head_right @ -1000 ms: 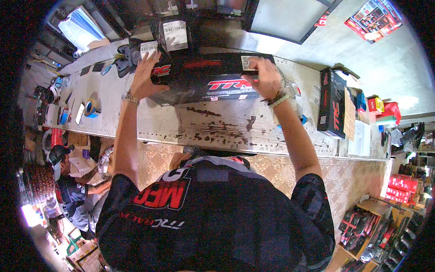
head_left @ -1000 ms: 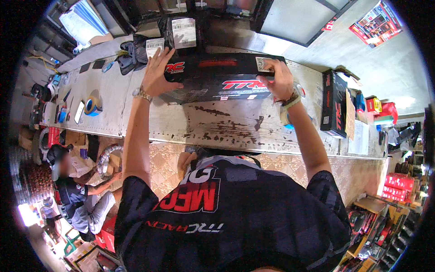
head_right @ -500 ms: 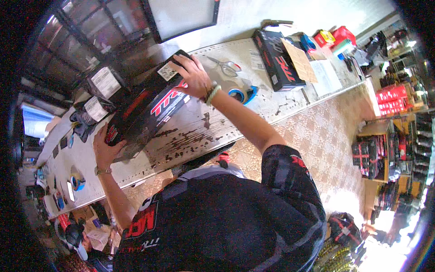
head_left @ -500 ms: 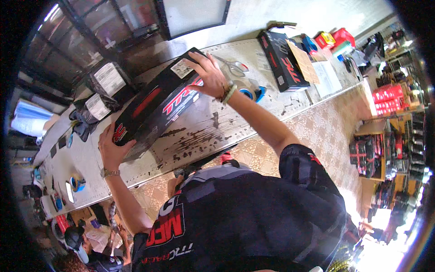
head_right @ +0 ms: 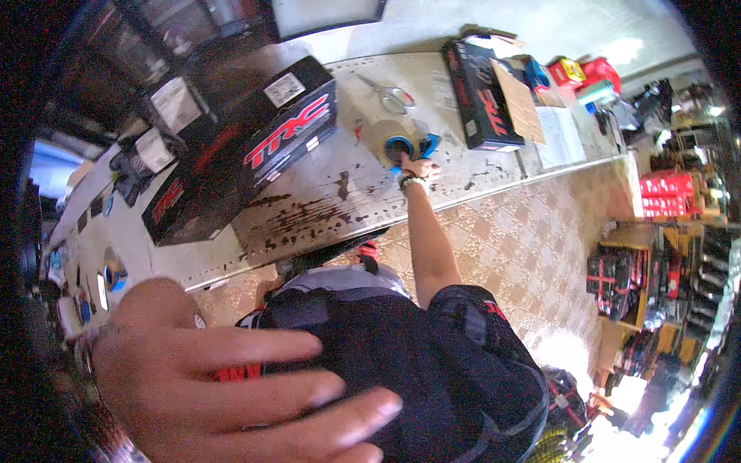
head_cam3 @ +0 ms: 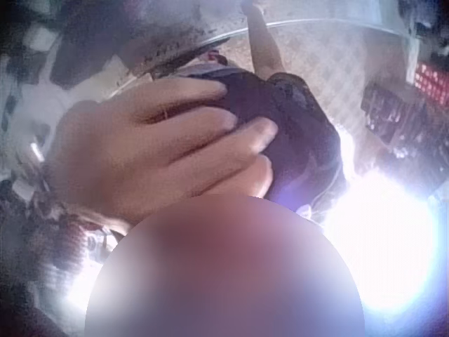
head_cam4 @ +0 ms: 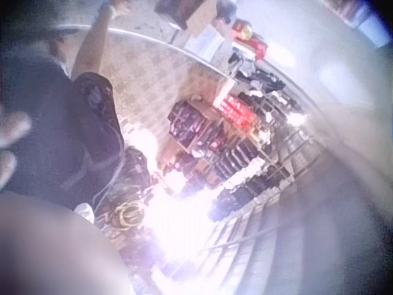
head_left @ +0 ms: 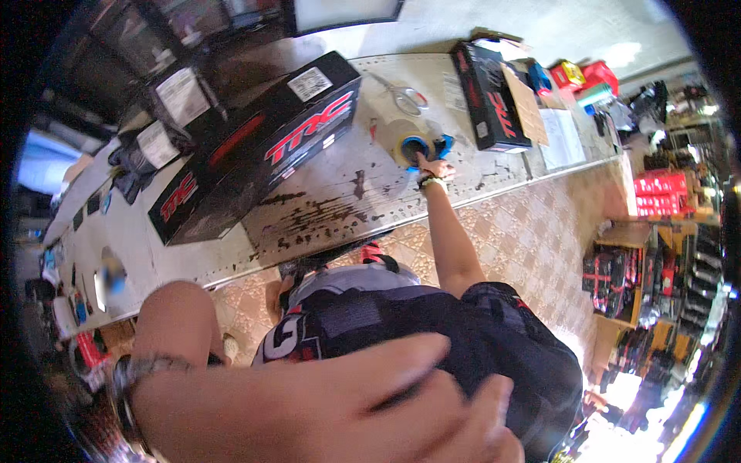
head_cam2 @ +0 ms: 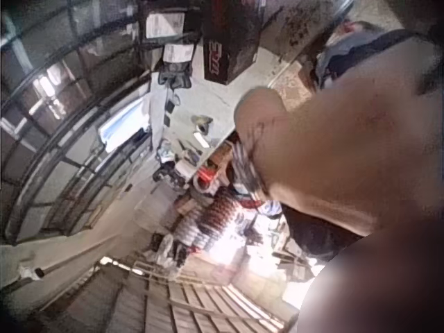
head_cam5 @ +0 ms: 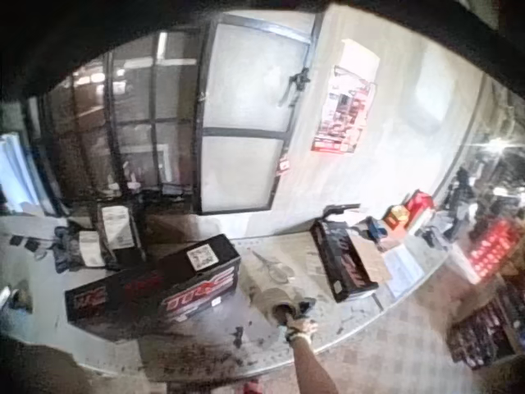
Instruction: The person places a black box on a workbench, wraps it in bubble wrap, and secures it with tape. They use scissors to cut the bubble wrap and a tape dispenser to seal the package. The wrapped box is then placed into a wire basket.
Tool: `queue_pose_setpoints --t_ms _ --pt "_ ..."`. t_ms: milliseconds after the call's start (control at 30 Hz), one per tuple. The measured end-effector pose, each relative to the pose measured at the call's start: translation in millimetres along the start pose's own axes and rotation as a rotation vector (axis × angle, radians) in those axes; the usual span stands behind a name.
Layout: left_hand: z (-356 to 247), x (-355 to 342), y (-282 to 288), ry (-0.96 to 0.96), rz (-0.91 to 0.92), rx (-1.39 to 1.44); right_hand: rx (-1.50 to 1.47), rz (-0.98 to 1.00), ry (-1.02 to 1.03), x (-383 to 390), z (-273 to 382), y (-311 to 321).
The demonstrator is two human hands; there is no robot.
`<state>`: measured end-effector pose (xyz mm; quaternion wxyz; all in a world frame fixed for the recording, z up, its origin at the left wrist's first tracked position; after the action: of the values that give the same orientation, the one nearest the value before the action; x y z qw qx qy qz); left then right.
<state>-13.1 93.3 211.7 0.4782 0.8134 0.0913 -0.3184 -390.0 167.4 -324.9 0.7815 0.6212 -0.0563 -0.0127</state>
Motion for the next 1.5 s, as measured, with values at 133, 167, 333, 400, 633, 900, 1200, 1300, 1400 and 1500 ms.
queue_pose_setpoints --t_ms 133,167,333,400,633,900,1200,1300,1400,1500 --pt "-6.3 -10.0 -10.3 -0.11 0.043 0.077 -0.384 -0.149 0.375 46.6 7.2 13.3" --pt "-8.6 -9.6 -12.0 -0.126 0.054 0.102 -0.583 -0.234 0.566 67.2 16.3 22.5" --pt "16.2 -1.0 -55.6 -0.168 0.078 0.236 -0.882 -0.129 1.148 152.4 17.6 61.3" --pt "79.7 11.3 -102.8 0.065 0.029 0.21 -0.697 -0.028 1.178 170.5 13.9 67.5" --pt "304.5 210.9 -330.1 1.125 0.243 0.63 -0.26 0.519 1.234 163.3 19.1 90.8" --pt "271.3 235.9 -304.6 1.169 0.157 1.54 -0.62 0.962 1.057 211.6 -5.6 184.1" --pt "244.2 183.5 -211.3 1.209 0.207 1.68 -0.607 0.865 1.118 219.3 2.6 255.6" --pt "242.7 173.5 -203.1 1.246 0.21 1.692 -0.651 0.841 1.108 221.5 4.6 258.1" --pt "245.3 168.2 -204.6 1.257 0.331 1.593 -0.598 0.812 1.118 222.5 6.2 254.9" --pt "254.4 163.2 -201.8 1.252 0.371 1.341 -0.617 0.782 1.093 223.5 7.4 253.4"
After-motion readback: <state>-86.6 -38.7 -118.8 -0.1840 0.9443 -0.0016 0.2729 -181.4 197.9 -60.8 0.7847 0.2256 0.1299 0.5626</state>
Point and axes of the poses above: each hand's wrist, its own x-axis away from the middle knuckle, its own y-axis out of the back of the hand, z = x × y, the point moved 4 cm from there along -x, towards the middle knuckle, and after that the axes turned 4 degrees about -z, right-handed, at the moved point
